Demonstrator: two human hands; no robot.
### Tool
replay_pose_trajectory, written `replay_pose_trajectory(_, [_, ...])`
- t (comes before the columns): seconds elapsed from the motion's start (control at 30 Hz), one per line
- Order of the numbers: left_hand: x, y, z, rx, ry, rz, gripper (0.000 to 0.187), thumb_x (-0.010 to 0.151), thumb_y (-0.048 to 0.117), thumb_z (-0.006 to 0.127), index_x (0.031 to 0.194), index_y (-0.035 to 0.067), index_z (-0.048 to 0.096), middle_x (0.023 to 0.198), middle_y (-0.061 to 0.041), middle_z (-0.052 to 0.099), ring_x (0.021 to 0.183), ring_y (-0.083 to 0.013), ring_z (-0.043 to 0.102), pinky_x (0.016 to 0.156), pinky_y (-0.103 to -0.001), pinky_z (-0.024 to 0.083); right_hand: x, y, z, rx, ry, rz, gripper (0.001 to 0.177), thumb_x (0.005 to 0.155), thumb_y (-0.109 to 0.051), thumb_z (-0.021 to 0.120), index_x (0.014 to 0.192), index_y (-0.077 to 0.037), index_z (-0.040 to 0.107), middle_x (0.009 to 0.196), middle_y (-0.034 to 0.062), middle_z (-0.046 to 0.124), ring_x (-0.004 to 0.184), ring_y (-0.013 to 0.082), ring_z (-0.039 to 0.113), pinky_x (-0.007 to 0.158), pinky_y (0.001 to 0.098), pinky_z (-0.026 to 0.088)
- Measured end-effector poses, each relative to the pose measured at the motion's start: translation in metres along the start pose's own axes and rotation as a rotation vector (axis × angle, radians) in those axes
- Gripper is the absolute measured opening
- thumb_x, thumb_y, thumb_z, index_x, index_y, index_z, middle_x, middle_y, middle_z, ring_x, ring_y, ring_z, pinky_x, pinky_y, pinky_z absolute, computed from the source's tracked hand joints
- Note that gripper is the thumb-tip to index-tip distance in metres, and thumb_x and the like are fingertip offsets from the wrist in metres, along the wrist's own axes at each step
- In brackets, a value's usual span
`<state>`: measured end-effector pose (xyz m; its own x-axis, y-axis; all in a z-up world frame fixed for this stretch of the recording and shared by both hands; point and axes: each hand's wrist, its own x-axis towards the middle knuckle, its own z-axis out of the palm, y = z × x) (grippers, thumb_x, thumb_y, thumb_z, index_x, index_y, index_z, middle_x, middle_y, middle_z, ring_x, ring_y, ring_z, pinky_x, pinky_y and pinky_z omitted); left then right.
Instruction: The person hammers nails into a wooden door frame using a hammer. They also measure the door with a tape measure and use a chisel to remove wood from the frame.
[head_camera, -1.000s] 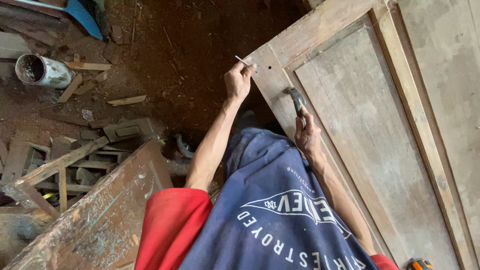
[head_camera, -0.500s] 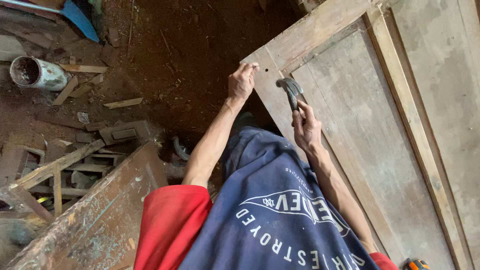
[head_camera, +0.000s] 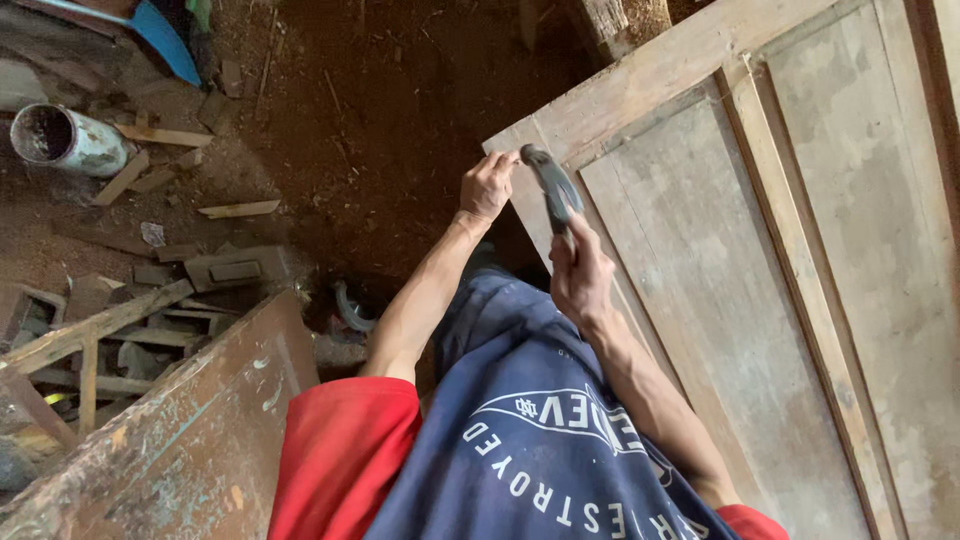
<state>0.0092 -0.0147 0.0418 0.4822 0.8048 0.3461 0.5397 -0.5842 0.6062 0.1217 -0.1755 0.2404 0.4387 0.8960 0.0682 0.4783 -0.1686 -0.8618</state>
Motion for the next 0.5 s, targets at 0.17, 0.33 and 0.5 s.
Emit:
replay_pose_trajectory(0.17, [0.002,0.000,-0.002,0.009,0.033,0.017,0.023,0.095,0.002,0.065,0.115,0.012,0.067,0.099,-0.006,0.070,0.081,-0.0251,0.074,0.067,-0.035,0.062,0.010,0.014,0.015,-0.223,-0.062,-0.134,0.035,0.102,-0.007,0.061,0.137,-0.007,0.058,0.090,0.0222,0.067,0.076,0.0369,0.068,0.065,0.0413,0.054])
replay_pose_trajectory(0.33, [0.009,0.010,-0.013,-0.031,0.053,0.000,0.020,0.094,0.003,0.066,0.108,0.016,0.067,0.096,-0.004,0.071,0.081,-0.0258,0.074,0.066,-0.036,0.061,0.012,-0.004,-0.004,-0.066,0.019,0.049,0.033,0.102,-0.008,0.061,0.134,-0.007,0.054,0.070,0.0159,0.065,0.056,0.0331,0.067,0.053,0.0411,0.052])
replay_pose_trajectory(0.5, [0.008,0.006,-0.011,-0.044,0.013,0.005,0.019,0.095,0.003,0.067,0.111,0.014,0.065,0.097,-0.005,0.070,0.082,-0.0255,0.074,0.066,-0.035,0.062,0.003,0.011,0.001,-0.181,0.024,-0.115,0.027,0.103,-0.008,0.062,0.127,-0.016,0.052,0.077,0.0183,0.065,0.064,0.0381,0.064,0.056,0.0411,0.051])
